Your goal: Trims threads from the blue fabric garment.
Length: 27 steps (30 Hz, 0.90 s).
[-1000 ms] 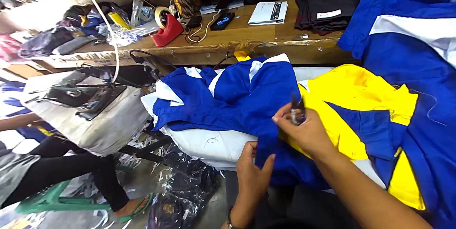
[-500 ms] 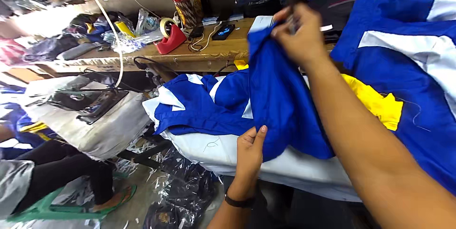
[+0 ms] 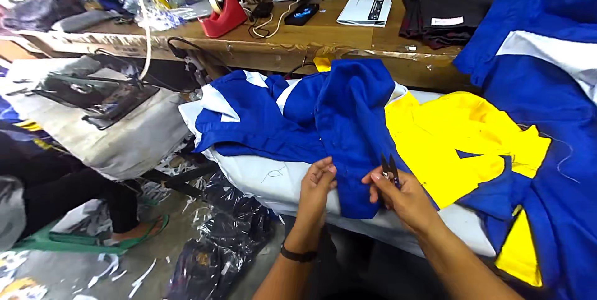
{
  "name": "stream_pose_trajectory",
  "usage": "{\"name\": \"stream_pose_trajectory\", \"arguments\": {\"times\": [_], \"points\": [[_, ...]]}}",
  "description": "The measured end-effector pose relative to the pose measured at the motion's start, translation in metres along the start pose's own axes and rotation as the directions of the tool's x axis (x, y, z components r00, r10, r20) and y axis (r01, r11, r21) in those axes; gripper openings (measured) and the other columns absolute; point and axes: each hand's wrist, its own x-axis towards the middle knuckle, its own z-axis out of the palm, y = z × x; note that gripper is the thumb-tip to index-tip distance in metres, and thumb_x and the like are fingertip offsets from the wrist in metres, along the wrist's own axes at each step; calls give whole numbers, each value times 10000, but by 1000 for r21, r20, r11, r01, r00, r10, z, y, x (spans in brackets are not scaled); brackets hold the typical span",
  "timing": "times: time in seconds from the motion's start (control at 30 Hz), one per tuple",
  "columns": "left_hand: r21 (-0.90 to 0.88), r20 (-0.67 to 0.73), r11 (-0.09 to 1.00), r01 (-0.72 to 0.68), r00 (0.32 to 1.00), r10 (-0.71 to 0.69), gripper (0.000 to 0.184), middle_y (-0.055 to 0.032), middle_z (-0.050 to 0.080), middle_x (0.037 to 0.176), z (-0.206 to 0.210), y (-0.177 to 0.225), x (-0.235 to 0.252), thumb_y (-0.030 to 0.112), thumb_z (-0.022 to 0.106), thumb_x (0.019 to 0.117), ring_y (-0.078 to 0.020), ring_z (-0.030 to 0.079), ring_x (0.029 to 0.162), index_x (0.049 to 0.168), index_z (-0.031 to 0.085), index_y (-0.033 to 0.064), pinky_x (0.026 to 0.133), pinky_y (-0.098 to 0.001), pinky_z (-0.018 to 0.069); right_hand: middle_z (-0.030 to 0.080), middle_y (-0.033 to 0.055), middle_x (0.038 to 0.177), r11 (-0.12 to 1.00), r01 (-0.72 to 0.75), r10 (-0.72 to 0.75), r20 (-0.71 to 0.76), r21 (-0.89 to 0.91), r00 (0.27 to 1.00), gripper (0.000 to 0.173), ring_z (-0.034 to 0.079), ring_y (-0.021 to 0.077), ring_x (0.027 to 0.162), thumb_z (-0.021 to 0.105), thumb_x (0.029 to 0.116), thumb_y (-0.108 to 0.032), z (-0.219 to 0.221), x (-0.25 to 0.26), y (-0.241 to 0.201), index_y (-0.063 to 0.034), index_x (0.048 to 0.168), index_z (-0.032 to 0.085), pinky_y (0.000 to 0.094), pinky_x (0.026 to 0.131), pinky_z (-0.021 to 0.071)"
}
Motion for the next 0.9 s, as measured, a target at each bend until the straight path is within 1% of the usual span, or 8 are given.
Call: {"name": "stream_pose_trajectory", "arguments": {"times": [0.1,0.23,0.33,0.47,0.57,0.7,0.8,0.9], "points": [[-119,-78,986,119,989,-128,326,-172,652,1257,3,11,20,74,457,1077,-169,704,1003,1362,501,-76,900,-306,571,602,-114,618,999,-4,3,-22,-37,1000,212,536,-22,503,490,1028,-104,-7,-4,8,-89,931,679,134,498,459],[-114,-157,986,120,978,-137,439,-168,606,1229,14,9,29,79,593,1024,-190,674,973,1417,430,-31,830,-336,575,586,-136,620,990,50,-56,-43,-131,998,222,503,-62,499,528,1013,-124,-11,-7,11,-116,853,682,107,488,428],[-60,-154,995,73,985,-82,498,-168,569,1262,17,4,27,69,632,1000,-186,644,990,1433,400,-15,822,-331,565,590,-101,710,874,224,-287,-86,-430,954,177,497,-66,577,666,947,-247,-3,-4,4,-77,986,699,108,531,423],[-168,-150,981,100,981,-125,236,-119,646,1046,10,4,20,104,473,1078,-145,685,851,1269,496,-34,779,-299,588,683,125,965,525,193,-365,-15,-829,931,624,633,252,725,755,841,-463,17,13,-7,-27,1281,680,450,576,499],[-143,-165,987,74,982,-97,243,-123,627,1058,1,2,14,39,496,1051,-134,667,843,1276,473,-51,767,-283,575,706,170,977,474,116,-182,31,-873,983,230,698,366,824,730,859,-184,23,26,3,-29,1029,735,580,629,513],[-134,-135,988,82,986,-101,377,-161,628,1188,-6,9,9,59,511,1054,-153,689,923,1395,429,-79,834,-300,583,661,74,792,535,250,-338,67,-807,939,108,640,229,673,663,819,-160,18,19,14,-60,836,701,433,544,480],[-137,-103,987,84,990,-98,217,-110,724,942,-4,14,10,84,548,1048,-143,721,799,1204,600,-58,753,-299,610,672,9,799,613,318,-363,100,-724,927,138,627,121,684,648,842,-215,14,6,16,-105,871,727,341,574,494],[-119,-129,992,-45,991,30,100,-101,740,868,-2,8,10,-3,608,994,-142,724,799,1030,680,-64,781,-302,609,667,-67,791,805,256,-257,74,-535,964,159,590,-4,681,640,913,-245,11,-3,8,-120,955,729,198,605,490]]}}
